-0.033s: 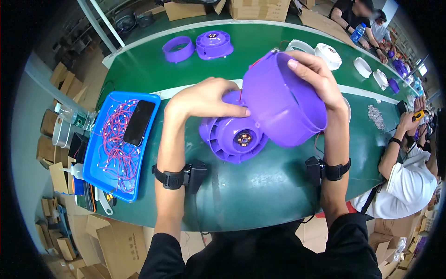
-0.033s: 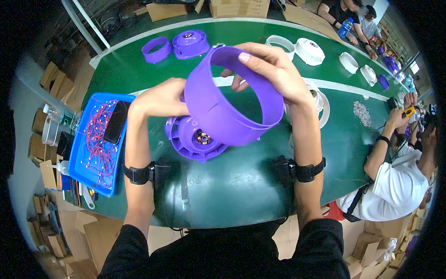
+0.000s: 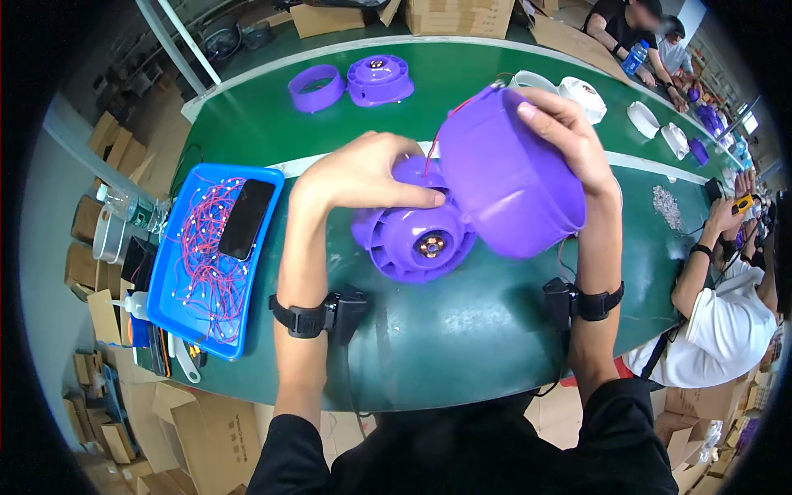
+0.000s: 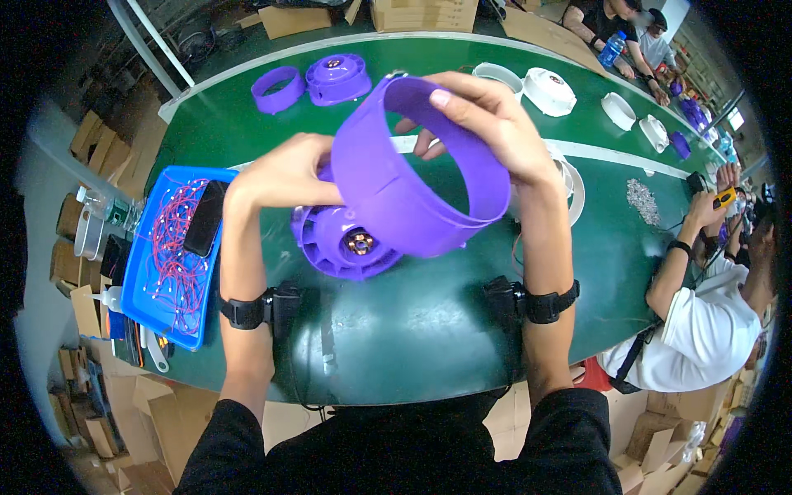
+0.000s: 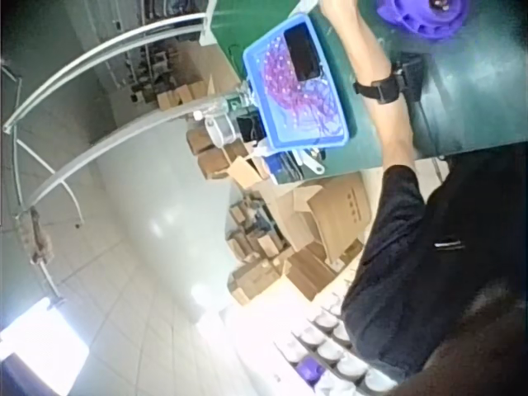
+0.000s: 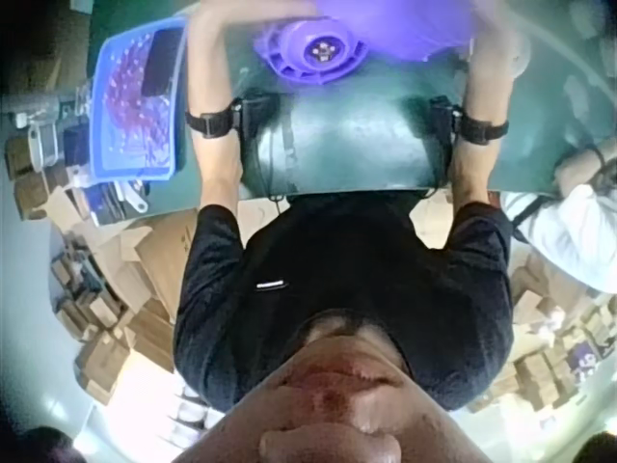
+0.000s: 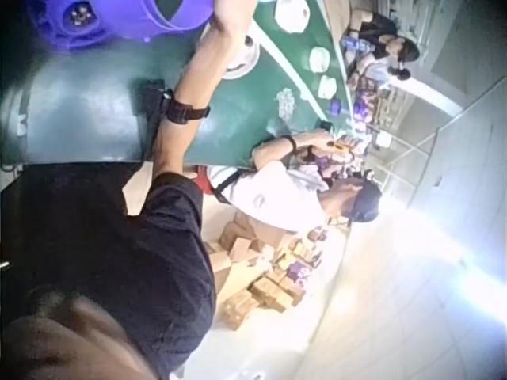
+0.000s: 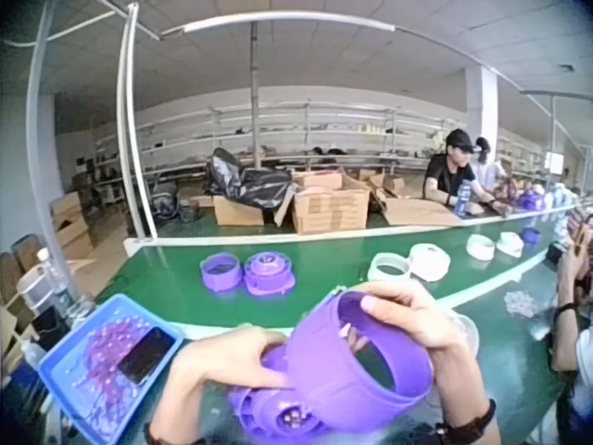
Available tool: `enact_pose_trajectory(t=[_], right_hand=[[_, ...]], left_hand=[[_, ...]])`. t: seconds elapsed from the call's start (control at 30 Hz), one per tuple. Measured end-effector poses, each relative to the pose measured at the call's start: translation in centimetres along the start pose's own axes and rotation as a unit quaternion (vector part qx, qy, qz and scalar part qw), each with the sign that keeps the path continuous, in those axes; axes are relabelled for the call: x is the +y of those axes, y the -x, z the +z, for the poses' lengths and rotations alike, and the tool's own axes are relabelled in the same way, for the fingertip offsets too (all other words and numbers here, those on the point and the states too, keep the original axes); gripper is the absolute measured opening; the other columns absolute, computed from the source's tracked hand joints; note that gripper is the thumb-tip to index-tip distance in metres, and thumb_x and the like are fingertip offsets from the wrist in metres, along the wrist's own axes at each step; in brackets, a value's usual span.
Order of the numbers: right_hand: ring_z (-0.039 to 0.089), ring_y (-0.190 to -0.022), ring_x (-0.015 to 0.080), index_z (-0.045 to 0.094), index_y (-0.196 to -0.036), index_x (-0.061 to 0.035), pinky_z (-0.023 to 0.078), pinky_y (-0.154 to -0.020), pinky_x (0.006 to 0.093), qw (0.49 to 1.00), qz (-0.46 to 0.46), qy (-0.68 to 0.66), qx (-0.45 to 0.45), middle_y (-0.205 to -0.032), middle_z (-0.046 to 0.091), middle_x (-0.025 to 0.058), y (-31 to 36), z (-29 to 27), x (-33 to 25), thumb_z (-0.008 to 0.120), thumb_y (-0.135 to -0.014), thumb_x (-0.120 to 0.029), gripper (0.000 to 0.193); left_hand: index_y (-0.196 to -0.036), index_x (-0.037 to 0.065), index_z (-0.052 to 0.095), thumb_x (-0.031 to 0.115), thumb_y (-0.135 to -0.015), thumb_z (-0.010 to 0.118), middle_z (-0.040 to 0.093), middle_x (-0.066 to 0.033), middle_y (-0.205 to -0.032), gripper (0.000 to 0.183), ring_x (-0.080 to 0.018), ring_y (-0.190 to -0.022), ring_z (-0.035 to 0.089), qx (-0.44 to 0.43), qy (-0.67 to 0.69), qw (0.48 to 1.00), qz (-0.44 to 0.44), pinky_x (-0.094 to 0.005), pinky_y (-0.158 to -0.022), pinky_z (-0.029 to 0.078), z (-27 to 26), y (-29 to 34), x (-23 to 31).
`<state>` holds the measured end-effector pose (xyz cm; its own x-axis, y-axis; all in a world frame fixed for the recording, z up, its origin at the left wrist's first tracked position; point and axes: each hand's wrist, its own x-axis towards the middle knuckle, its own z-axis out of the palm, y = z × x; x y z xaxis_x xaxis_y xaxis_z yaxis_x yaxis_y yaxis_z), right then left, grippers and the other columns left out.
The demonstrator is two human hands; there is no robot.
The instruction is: The person assembles small electronic devices by fitting white and purple plastic casings over internal motor units. They handle the components one by one, snapping the halves together and occasionally inspecting the fit or rotating the parts. The process involves repetitive pick-and-place actions on a green workbench.
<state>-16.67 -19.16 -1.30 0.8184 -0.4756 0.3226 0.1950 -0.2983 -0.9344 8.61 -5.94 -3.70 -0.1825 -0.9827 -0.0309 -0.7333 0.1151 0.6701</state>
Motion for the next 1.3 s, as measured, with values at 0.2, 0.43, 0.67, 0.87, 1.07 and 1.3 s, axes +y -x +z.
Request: enact_pose_trajectory(t=[0.2, 0.43, 0.67, 0.87, 1.07, 1.3], right_hand=[[0.069, -0.084, 0.0142, 0.070, -0.125, -0.0006, 0.058, -0.077, 0.0291, 0.989, 0.003, 0.148, -0.024, -0.103, 0.074, 0.0109, 2.0, -3.0, -1.4, 0.062, -0.103, -0.023, 0.033], [0.066, -0.073, 0.0148, 0.074, -0.115, -0.0003, 0.056, -0.070, 0.0305, 0.941, 0.123, 0.253, -0.188, -0.092, 0.075, 0.0106, 2.0, -1.1, -2.0, 0.066, -0.099, -0.020, 0.027], [0.073, -0.086, 0.0293, 0.077, -0.110, -0.0024, 0.056, -0.078, 0.0382, 0.897, 0.093, 0.361, -0.239, -0.097, 0.077, 0.0172, 1.1, -0.8, 1.8, 0.070, -0.091, -0.019, 0.026], [0.072, -0.098, 0.0317, 0.077, -0.110, -0.0036, 0.055, -0.089, 0.0378, 0.851, 0.176, 0.421, -0.259, -0.105, 0.076, 0.0161, 0.6, -0.8, 3.0, 0.073, -0.087, -0.019, 0.028], [0.070, -0.105, 0.0355, 0.076, -0.110, -0.0062, 0.055, -0.093, 0.0416, 0.838, 0.164, 0.479, -0.205, -0.110, 0.075, 0.0189, 0.5, 1.1, 4.6, 0.074, -0.084, -0.034, 0.038], [0.074, -0.088, 0.0332, 0.079, -0.097, -0.0098, 0.056, -0.079, 0.0447, 0.828, 0.173, 0.462, -0.264, -0.090, 0.077, 0.0129, -0.2, 5.8, 6.3, 0.069, -0.089, -0.038, 0.031]], left_hand=[[-0.110, 0.000, 0.067, 0.023, -0.067, 0.089, 0.074, -0.0199, -0.095, 0.053, -0.0318, -0.086, 0.073, 0.208, -0.152, 0.965, -0.047, -0.0406, -0.079, 0.056, -0.7, 0.6, 1.3], [-0.119, 0.005, 0.055, 0.023, -0.063, 0.091, 0.071, -0.0209, -0.108, 0.069, -0.0421, -0.106, 0.067, 0.122, -0.236, 0.958, -0.109, -0.0492, -0.087, 0.053, 1.4, -0.3, -0.3], [-0.120, 0.001, 0.061, 0.024, -0.065, 0.091, 0.070, -0.0155, -0.099, 0.067, -0.0281, -0.090, 0.068, -0.016, -0.119, 0.991, -0.055, -0.0389, -0.081, 0.055, 1.4, -0.8, -2.3], [-0.112, 0.000, 0.072, 0.024, -0.070, 0.088, 0.071, -0.0146, -0.092, 0.051, -0.0246, -0.084, 0.067, -0.001, -0.138, 0.989, -0.050, -0.0369, -0.079, 0.055, 1.0, -0.3, -2.8], [-0.107, 0.001, 0.075, 0.018, -0.077, 0.081, 0.070, -0.0143, -0.077, 0.035, -0.0219, -0.069, 0.067, 0.031, -0.107, 0.993, -0.028, -0.0360, -0.068, 0.055, 0.8, -0.9, -0.7], [-0.107, 0.002, 0.077, 0.008, -0.081, 0.072, 0.075, -0.0175, -0.088, 0.027, -0.0225, -0.076, 0.071, 0.032, -0.094, 0.995, 0.022, -0.0359, -0.072, 0.056, 1.2, -1.1, -1.8]])
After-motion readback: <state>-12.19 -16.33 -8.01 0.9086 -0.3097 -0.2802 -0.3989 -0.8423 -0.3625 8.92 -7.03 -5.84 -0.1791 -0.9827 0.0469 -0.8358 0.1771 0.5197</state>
